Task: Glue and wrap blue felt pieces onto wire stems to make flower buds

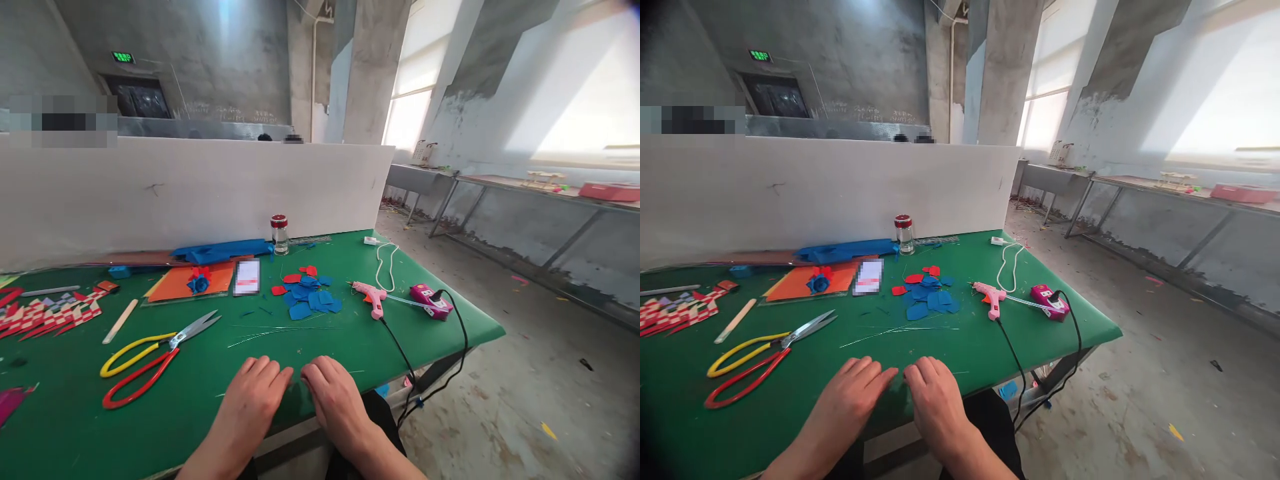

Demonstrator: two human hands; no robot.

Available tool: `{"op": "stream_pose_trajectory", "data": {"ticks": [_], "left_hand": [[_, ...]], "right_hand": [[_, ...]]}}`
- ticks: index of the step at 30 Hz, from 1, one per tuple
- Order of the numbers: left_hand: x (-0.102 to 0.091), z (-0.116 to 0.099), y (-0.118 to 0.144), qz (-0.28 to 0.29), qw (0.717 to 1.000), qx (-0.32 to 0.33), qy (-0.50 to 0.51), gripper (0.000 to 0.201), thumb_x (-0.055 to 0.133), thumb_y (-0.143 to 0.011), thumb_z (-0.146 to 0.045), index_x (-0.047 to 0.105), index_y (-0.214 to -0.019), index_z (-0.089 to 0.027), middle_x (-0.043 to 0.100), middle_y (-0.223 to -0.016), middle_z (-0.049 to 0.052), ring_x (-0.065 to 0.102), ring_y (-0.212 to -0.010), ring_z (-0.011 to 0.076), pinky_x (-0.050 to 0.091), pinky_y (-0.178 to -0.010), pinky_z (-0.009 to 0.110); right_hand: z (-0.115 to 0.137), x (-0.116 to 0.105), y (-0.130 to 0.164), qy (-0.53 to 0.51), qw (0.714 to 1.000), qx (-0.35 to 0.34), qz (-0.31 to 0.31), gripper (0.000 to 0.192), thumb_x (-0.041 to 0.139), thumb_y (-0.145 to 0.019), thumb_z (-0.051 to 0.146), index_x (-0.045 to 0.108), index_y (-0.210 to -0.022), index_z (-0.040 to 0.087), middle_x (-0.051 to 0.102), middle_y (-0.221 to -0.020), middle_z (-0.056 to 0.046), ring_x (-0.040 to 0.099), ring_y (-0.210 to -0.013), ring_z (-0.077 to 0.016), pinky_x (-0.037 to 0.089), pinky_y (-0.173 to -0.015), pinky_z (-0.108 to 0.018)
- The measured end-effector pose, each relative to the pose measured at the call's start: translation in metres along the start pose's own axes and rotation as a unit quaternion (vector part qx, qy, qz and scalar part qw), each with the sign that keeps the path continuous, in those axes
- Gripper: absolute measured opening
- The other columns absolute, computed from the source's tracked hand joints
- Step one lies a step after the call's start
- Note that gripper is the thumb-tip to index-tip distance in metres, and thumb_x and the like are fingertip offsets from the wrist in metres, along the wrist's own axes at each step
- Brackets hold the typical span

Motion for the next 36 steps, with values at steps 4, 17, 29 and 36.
{"op": "stream_pose_trajectory", "data": {"ticks": [4,17,29,36], "left_hand": [[-0.011,0.017,0.013,0.017,0.999,0.037,0.02,0.025,0.043,-0.093,-0.008,0.063,-0.085,-0.02,0.057,-0.069,0.001,0.049,-0.067,0.0187,0.034,-0.066,0.033],[-0.006,0.099,0.039,0.057,0.985,-0.163,-0.004,0.03,0.043,-0.097,-0.029,0.069,-0.109,-0.024,0.072,-0.104,0.005,0.062,-0.095,0.0242,0.044,-0.08,0.039],[0.084,0.105,-0.025,0.198,0.974,-0.113,0.009,0.026,0.046,-0.09,-0.009,0.07,-0.092,-0.019,0.067,-0.088,0.009,0.06,-0.089,0.0226,0.044,-0.077,0.033],[0.094,0.103,-0.031,0.182,0.98,-0.076,-0.008,0.026,0.044,-0.089,-0.003,0.065,-0.079,-0.017,0.063,-0.082,0.01,0.059,-0.082,0.0249,0.04,-0.07,0.034]], "right_hand": [[-0.009,-0.012,0.008,-0.014,1.0,-0.01,0.022,0.018,0.043,-0.091,0.006,0.055,-0.091,0.019,0.06,-0.083,-0.004,0.052,-0.074,-0.0188,0.04,-0.067,-0.029],[-0.047,-0.013,0.017,0.027,0.995,0.075,0.057,0.02,0.037,-0.097,0.011,0.054,-0.091,0.02,0.059,-0.084,-0.004,0.055,-0.075,-0.0185,0.041,-0.068,-0.028],[-0.127,-0.02,-0.014,0.156,0.97,0.183,0.031,0.019,0.04,-0.097,0.014,0.054,-0.086,0.02,0.059,-0.083,-0.006,0.055,-0.077,-0.021,0.034,-0.067,-0.03],[-0.139,-0.001,-0.043,0.191,0.959,0.202,0.049,0.025,0.041,-0.089,-0.002,0.057,-0.094,0.017,0.062,-0.09,-0.01,0.055,-0.083,-0.0227,0.035,-0.071,-0.031]]}}
Point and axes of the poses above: each hand's wrist, its own y-axis away from the middle knuckle, its own x-axis out of the palm, z = x × y, the point moved 9 cm from there along -y, towards the middle knuckle
